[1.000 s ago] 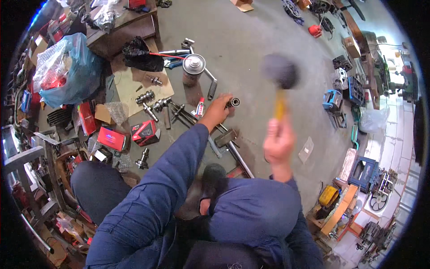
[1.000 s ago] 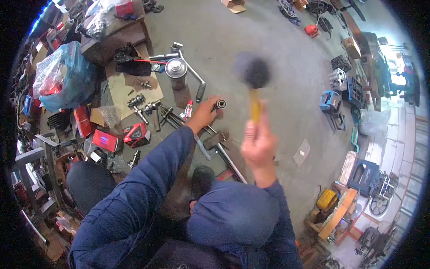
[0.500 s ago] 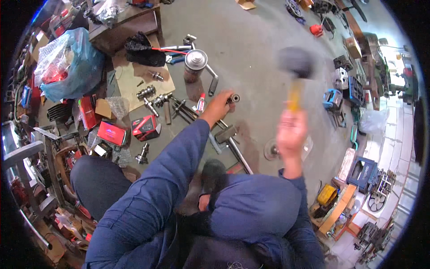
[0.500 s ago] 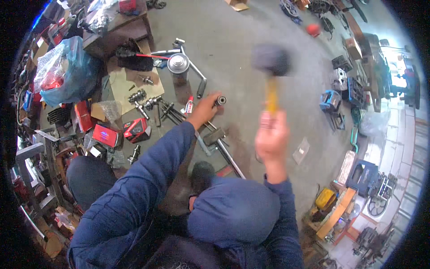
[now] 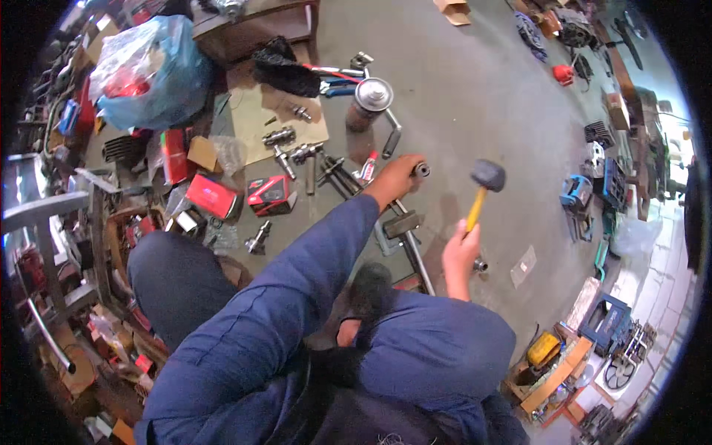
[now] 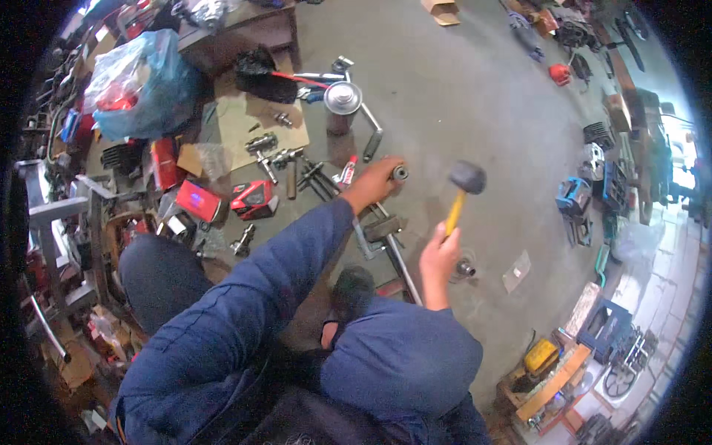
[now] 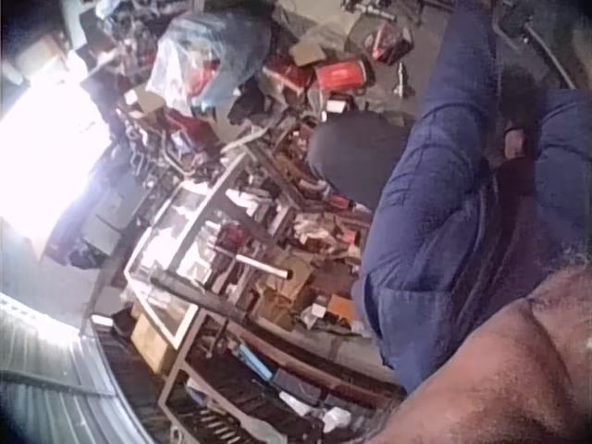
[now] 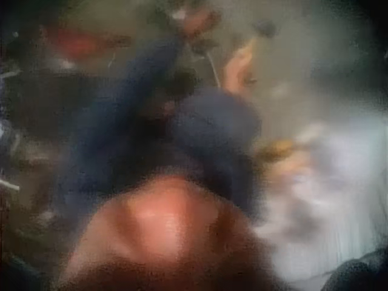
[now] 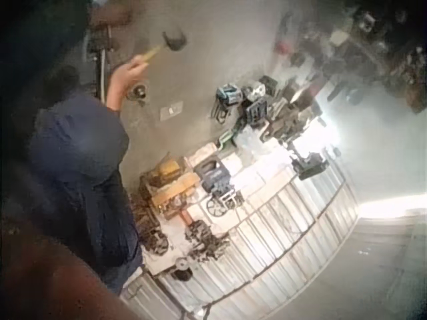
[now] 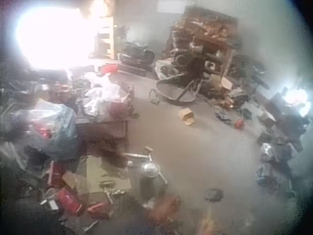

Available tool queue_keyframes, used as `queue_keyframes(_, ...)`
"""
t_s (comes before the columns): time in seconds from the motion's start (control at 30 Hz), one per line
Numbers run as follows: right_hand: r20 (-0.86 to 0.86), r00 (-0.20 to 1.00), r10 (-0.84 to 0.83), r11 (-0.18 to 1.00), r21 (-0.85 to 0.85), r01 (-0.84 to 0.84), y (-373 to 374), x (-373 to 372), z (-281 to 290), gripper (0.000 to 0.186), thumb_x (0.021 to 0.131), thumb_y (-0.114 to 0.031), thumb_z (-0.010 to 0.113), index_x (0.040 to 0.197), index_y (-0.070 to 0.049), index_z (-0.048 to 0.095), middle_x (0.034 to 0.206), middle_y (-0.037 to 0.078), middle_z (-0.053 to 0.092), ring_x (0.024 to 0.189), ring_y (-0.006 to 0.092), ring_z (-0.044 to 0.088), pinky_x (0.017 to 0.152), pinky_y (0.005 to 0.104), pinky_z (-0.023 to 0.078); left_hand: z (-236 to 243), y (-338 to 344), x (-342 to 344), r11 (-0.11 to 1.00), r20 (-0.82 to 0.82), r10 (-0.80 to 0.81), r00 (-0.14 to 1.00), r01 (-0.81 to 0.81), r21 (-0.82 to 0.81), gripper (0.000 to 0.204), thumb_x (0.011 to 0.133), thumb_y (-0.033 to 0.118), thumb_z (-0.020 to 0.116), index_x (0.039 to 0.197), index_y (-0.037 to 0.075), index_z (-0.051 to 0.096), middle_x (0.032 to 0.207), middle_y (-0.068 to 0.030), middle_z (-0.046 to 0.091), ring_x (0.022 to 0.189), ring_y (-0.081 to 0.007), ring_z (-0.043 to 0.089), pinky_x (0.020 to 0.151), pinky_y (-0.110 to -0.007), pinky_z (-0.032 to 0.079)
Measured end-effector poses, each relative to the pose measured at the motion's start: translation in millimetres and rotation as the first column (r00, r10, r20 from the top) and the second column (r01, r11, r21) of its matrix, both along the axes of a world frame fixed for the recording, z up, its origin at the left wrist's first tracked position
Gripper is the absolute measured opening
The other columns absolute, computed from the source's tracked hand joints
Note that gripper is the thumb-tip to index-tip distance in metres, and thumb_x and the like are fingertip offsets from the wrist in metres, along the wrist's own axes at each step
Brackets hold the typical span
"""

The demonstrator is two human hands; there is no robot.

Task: The person holds a motorcycle camshaft and a bearing, sprays the bearing with a liquid, and then uses a rubber mallet to tap the bearing onto the camshaft shaft.

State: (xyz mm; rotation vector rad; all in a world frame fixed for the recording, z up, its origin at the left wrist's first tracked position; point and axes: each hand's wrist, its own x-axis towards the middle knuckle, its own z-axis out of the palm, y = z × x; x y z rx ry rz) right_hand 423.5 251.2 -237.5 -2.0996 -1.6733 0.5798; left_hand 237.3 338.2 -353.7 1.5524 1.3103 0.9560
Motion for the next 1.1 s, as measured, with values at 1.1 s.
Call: queue_keyframes(1.1,-0.314,0.552,0.773,0.633,0.320,-0.705,4,-135,110,0.055,0.075,-0.015,0.084,0.122,0.000,0.060,0.113,0.016,0.063,0.098,0.0272,0.069,0.087,0.0376,0.056,174,-125,-161,0.928,0.615,0.194,0.765,0.060,-0.367,0.043,0.073,0.010,0.088,0.110,0.004,0.066,0.098,0.0005,0.066,0.089,-0.0091,0.063,0.083,-0.026,0.053)
